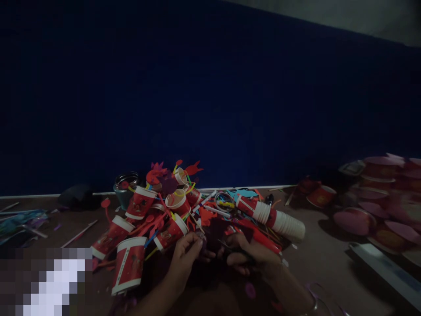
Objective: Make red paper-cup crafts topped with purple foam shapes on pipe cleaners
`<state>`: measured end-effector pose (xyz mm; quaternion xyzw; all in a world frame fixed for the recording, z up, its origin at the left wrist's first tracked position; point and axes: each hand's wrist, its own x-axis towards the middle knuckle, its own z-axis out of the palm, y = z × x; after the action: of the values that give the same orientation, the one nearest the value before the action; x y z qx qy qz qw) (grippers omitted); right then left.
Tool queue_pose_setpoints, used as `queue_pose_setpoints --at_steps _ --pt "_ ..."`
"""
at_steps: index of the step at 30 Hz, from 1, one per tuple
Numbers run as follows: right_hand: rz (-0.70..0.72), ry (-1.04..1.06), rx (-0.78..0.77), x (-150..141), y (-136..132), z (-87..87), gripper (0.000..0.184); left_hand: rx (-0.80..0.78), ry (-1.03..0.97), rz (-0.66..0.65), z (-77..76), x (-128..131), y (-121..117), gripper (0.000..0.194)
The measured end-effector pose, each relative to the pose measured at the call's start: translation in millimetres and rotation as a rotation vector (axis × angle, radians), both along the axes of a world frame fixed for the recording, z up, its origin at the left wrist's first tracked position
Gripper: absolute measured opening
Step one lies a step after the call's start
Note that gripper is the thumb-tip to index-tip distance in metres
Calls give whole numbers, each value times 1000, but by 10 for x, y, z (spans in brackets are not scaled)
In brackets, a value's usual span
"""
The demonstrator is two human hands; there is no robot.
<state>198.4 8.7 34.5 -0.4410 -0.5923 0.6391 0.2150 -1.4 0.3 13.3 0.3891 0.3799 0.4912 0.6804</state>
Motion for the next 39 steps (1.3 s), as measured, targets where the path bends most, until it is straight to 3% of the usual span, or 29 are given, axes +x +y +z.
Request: queue_pose_setpoints --at_steps 7,13,17,22,26,30,32,34,36,39 --pt "-235 51 65 -310 70 -111 40 -18 -28 33 6 31 0 32" --pt "-353 113 96 -264 51 -62 38 32 217 -22 -62 40 -6 30" --pt "-460 185 70 -202 -8 9 33 218 384 -10 -95 47 21 25" --pt "-432 181 8 -156 -39 18 38 336 497 4 -76 60 -11 4" --pt "-344 124 21 -135 -29 48 34 391 450 13 -15 31 -55 6" --pt "-94 11 -18 -165 13 16 28 314 357 38 12 4 -41 14" --pt "-51 5 -14 -204 27 -29 27 236 290 43 3 8 -13 20" --pt "-114 62 10 -250 29 -61 29 122 221 93 -9 18 15 26" --pt "-266 166 76 -290 27 -69 31 34 156 192 -12 30 32 31" --pt "-414 257 150 -319 29 -49 33 22 70 346 21 42 26 30"
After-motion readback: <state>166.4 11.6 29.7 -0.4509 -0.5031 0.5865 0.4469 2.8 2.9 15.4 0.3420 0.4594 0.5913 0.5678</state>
